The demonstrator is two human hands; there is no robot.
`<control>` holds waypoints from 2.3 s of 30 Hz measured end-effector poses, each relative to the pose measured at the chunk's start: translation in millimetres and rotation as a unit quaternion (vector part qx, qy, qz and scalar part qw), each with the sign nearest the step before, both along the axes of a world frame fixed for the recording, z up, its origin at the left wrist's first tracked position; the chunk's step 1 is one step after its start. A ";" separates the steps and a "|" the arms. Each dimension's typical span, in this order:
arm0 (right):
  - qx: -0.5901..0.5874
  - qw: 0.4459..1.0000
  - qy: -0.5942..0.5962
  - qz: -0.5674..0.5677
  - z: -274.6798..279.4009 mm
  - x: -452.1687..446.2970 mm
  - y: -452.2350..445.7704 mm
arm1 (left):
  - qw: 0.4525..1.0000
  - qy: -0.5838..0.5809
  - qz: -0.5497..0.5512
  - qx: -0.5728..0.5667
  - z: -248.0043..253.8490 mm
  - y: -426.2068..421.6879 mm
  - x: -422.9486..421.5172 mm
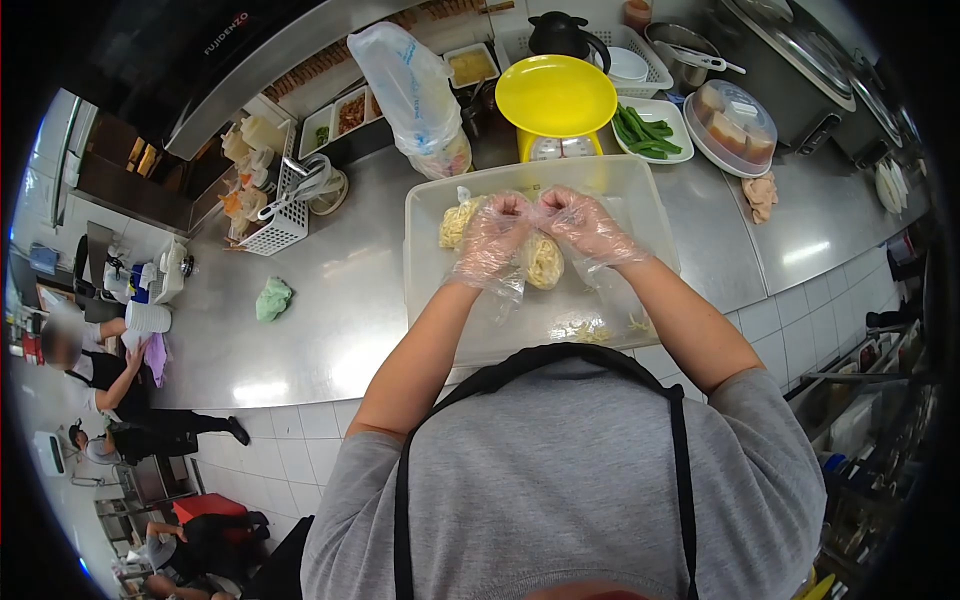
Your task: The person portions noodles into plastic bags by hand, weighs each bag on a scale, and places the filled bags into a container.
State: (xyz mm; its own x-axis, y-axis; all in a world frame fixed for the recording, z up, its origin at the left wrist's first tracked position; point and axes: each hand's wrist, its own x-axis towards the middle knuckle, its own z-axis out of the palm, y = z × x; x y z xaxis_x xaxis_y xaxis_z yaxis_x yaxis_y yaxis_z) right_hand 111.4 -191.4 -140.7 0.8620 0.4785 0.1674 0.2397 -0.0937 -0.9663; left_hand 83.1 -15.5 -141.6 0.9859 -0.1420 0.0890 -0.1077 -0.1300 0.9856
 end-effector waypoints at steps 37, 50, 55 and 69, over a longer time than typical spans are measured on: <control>-0.218 0.965 -0.146 -0.026 -15.5 19.3 -21.0 | 0.959 0.010 0.281 0.027 -9.5 62.4 33.8; -0.081 0.960 0.102 0.248 16.6 -28.3 14.5 | 0.883 -0.325 0.260 0.218 18.0 3.5 -3.6; -0.058 0.936 0.093 0.336 -1.1 -36.6 22.5 | 0.880 -0.341 0.267 0.195 16.2 5.2 0.3; -0.166 0.952 -0.239 0.093 -22.0 -14.2 16.2 | 0.940 0.106 0.098 0.309 -32.4 65.0 36.4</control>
State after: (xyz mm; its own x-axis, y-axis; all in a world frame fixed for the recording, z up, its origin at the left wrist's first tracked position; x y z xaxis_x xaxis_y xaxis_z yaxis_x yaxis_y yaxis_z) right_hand 97.1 -175.2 -162.8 0.6211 0.7096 0.3329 0.6866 -0.2878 -0.6676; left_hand 119.5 49.5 -174.0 0.9849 0.0833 -0.1516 0.1673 -0.6813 0.7127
